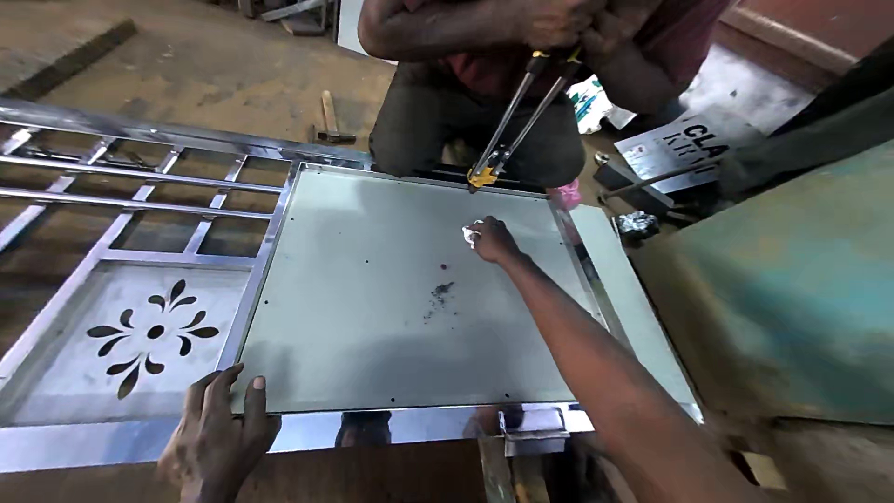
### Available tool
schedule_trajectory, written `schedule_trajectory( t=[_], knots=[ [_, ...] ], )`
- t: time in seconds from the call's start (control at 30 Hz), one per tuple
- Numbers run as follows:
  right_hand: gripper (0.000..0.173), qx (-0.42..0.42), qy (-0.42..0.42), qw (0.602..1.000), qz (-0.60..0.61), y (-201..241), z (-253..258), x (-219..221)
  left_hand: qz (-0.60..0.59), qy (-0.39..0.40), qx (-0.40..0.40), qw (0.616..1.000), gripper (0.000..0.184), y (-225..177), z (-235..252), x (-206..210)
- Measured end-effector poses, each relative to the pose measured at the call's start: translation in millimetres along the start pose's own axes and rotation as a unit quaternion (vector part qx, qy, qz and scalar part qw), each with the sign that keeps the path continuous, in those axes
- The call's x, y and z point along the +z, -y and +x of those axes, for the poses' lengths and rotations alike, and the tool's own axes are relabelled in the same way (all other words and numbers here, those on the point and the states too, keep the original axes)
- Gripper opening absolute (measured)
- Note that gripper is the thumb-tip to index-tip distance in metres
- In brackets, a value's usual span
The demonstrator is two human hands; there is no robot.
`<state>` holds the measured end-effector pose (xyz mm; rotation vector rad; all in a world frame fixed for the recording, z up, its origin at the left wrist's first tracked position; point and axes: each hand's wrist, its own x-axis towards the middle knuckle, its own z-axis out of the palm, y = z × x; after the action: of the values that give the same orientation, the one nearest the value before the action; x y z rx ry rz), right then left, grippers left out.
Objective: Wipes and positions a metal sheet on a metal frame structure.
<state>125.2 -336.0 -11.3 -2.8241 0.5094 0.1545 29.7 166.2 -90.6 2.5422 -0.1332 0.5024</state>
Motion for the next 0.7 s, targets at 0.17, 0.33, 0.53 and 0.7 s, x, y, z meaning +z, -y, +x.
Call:
schedule_trajectory(
  t=[0.17,0.33,0.53,0.7],
  knots=[
    [0.030,-0.045,0.022,0.999,-0.005,38.0,-92.8,30.9,0.001,-0.009,0.002,1.000,0.059,0.5,-1.2,1.0],
    [0.028,0.008,-0.007,0.995,0.095,18.1,-129.4,-3.0,-0.006,-0.010,0.001,1.000,0.060,1.3,-1.1,1.5],
    [0.036,0.243,-0.034,0.969,-0.023,7.9,-129.6,22.0,-0.007,-0.009,-0.001,1.000,0.058,-0.8,-1.0,1.2],
    [0.035,0.168,0.009,0.983,0.074,80.4,-147.8,32.0,-0.015,0.006,0.001,1.000,0.060,-1.5,-0.6,-3.8]
  ],
)
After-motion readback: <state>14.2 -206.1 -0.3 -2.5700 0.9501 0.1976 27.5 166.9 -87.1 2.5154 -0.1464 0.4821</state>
